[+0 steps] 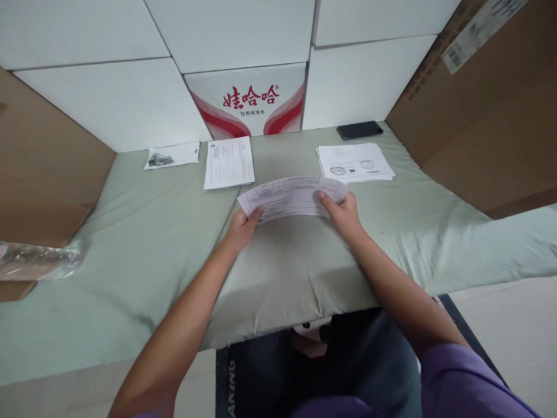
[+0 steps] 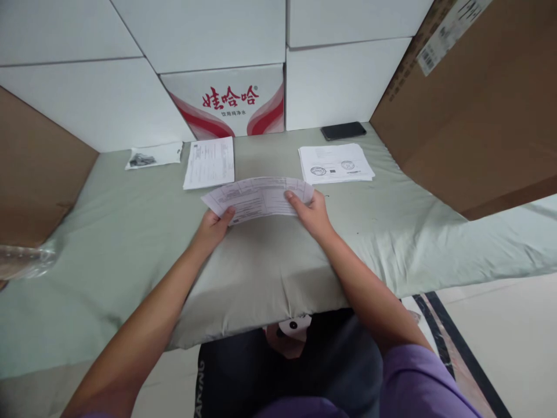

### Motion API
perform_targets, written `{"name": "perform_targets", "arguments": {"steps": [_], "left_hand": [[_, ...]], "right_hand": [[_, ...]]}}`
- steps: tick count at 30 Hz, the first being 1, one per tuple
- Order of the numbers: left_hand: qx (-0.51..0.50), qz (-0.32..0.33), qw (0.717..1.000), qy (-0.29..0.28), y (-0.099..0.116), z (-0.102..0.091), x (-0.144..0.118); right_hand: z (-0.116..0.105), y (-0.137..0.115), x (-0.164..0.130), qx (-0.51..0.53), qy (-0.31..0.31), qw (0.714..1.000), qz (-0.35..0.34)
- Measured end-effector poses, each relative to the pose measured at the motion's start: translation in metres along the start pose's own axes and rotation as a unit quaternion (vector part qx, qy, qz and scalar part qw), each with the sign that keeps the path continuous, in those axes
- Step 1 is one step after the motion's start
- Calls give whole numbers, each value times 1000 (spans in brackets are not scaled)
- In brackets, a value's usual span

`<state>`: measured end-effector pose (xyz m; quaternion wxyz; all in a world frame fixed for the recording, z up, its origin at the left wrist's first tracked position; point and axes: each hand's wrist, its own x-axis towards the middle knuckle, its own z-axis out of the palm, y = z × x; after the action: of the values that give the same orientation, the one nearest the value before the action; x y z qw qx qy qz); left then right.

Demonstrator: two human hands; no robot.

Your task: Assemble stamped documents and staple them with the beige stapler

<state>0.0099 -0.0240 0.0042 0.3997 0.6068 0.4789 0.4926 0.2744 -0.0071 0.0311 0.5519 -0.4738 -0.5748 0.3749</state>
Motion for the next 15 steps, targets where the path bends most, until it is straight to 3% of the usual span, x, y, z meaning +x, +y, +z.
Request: {"name": "perform_targets", "arguments": {"steps": [3,8,15], "left_hand": [[-9,-5,1000,5,0,1,-1],[-6,-29,999,-35,-3,-1,-1],[24,-9,996,-87,-5,-5,0]], "right_hand": [[1,3,-1,5,21,1000,-6],[3,13,-3,47,-38,998,16],[-4,19,2,46,-52,997,14]]}}
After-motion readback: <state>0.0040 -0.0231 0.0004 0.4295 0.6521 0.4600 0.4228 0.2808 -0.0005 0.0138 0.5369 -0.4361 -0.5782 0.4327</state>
